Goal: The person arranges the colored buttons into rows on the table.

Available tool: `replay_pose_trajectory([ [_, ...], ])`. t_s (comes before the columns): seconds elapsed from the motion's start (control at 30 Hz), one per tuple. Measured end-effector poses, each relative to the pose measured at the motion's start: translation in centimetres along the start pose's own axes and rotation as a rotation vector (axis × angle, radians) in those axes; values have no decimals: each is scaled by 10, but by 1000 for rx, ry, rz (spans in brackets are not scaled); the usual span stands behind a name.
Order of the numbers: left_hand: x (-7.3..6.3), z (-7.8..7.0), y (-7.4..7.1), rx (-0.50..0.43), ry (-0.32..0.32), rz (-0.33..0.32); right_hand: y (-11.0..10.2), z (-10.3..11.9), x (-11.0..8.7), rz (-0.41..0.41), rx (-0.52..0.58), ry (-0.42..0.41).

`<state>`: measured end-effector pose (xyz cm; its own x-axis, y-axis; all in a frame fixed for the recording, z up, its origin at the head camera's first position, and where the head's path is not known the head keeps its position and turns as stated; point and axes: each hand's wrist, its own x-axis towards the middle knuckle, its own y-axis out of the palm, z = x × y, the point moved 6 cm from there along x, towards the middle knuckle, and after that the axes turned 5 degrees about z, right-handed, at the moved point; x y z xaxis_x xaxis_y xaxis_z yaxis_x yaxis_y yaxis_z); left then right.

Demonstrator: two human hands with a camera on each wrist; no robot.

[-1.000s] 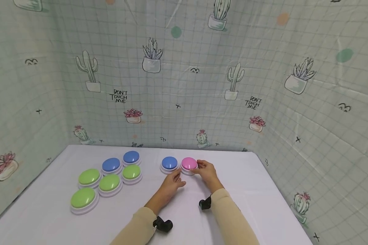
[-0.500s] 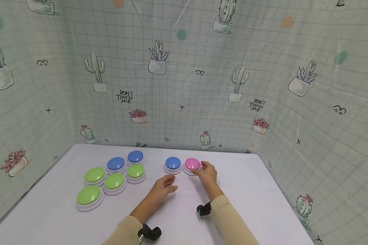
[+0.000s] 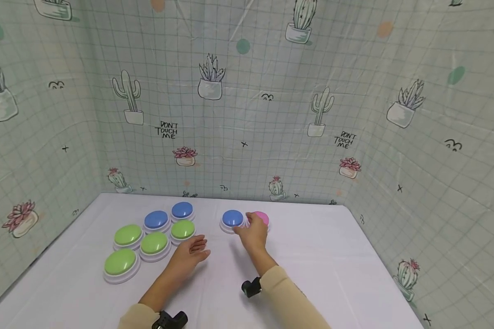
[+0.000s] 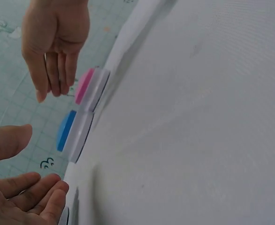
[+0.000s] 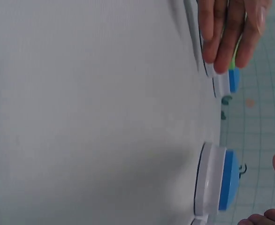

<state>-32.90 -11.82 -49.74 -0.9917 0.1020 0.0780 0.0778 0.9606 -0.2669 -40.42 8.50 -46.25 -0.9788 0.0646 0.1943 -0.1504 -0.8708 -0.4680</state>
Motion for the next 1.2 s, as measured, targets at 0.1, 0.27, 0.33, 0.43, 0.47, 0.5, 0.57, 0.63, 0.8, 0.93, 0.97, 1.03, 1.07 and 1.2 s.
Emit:
replay_pose_trajectory([
  [0.1,-6,-3,-14,37,5,-50,20,12,-9,65,39,-30],
  [0.27,-18,-7,-42,124,17,-123,48,30,-23,138,68,-60],
  [0.33,-22,-8,-54,152,21,-146,58,36,-28,160,68,-80],
  [0.43,-28,-9,-69,185,18,-172,73,43,-35,200,75,-108],
  [0.47,-29,-10,-74,195,18,-177,77,45,-36,212,76,-121],
  [0.5,-30,-10,-78,209,16,-181,82,45,-39,225,84,-122],
  [0.57,-32,-10,-85,224,5,-187,90,47,-43,244,92,-118],
  [0.63,-34,-9,-92,244,-17,-196,98,49,-47,267,99,-112],
  [0.8,-42,-7,-112,276,-63,-224,115,58,-57,319,98,-115],
  [0.93,-49,-7,-127,292,-74,-244,127,66,-63,350,105,-139],
  [0.97,-50,-7,-131,297,-80,-249,129,67,-64,361,111,-143],
  [1.03,-53,-6,-137,307,-92,-258,135,70,-67,384,122,-151],
  [1.07,-55,-4,-141,311,-104,-260,137,71,-69,396,126,-156],
  [1.2,-64,3,-155,317,-156,-265,148,76,-77,455,158,-186],
])
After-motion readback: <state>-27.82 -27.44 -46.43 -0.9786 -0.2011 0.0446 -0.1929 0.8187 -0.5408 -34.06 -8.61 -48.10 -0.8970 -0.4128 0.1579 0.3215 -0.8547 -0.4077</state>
